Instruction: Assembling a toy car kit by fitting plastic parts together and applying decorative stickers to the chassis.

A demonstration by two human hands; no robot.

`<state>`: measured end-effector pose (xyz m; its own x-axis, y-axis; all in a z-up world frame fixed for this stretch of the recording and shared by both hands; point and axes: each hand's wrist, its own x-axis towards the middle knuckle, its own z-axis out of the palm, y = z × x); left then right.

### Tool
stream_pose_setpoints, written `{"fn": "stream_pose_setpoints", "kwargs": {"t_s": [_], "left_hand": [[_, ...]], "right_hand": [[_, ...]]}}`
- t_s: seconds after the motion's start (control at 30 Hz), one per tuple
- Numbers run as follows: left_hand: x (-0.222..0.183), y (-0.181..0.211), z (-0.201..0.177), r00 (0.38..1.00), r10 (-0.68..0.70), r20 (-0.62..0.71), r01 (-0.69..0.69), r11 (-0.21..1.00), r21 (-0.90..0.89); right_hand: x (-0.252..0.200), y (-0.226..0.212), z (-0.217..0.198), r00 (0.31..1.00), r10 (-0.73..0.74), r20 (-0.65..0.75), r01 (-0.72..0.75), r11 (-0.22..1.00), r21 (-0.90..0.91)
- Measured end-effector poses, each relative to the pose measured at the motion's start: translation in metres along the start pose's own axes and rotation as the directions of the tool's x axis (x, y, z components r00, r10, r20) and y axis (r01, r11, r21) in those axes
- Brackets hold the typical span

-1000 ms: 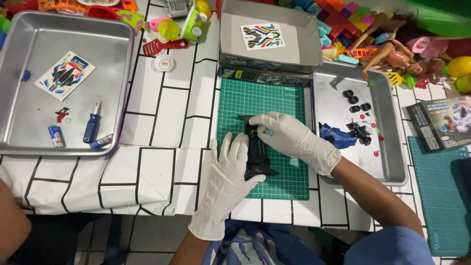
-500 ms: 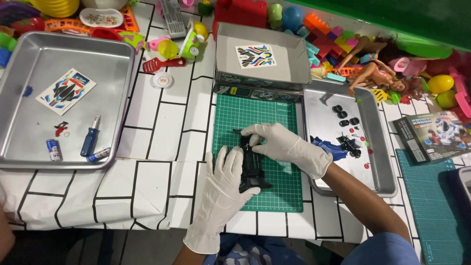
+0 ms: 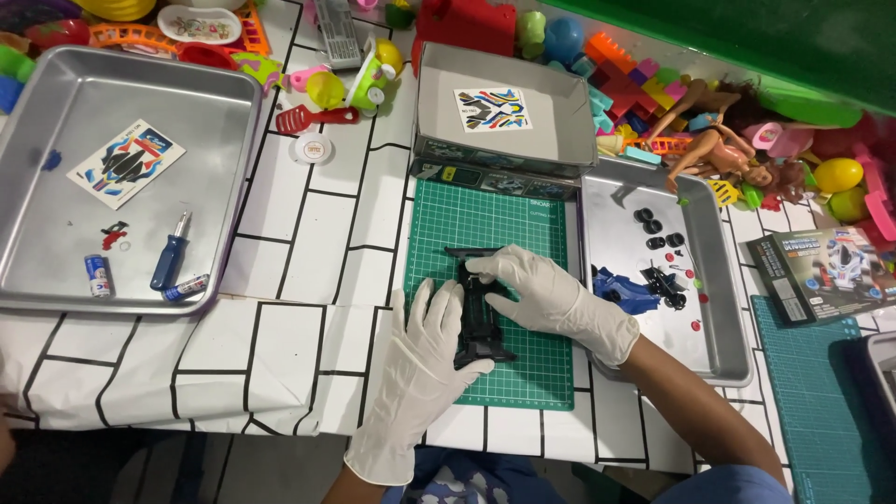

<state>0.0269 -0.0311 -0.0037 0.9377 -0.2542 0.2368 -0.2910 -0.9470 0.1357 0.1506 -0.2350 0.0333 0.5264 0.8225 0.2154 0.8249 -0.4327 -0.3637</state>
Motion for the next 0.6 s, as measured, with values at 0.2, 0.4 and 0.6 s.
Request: {"fn": "stream_pose_setpoints", "kwargs": {"t_s": [0.2, 0.4, 0.6], "left_hand": [[0.0, 0.0, -0.004, 0.999, -0.006, -0.034, 0.005, 0.999, -0.037], [-0.001, 0.0, -0.004, 1.0, 0.008, -0.016, -0.008, 1.0, 0.008], [-0.001, 0.0, -0.002, 1.0, 0.005, -0.029, -0.005, 1.0, -0.01]], "right_hand": [[-0.003, -0.002, -0.001, 0.993, -0.069, -0.098, 0.063, 0.996, -0.059], [-0.003, 0.005, 0.007, 0.994, -0.095, -0.043, 0.094, 0.995, -0.043], [-0.004, 0.01, 0.011, 1.0, 0.014, 0.002, -0.014, 1.0, -0.005]]}}
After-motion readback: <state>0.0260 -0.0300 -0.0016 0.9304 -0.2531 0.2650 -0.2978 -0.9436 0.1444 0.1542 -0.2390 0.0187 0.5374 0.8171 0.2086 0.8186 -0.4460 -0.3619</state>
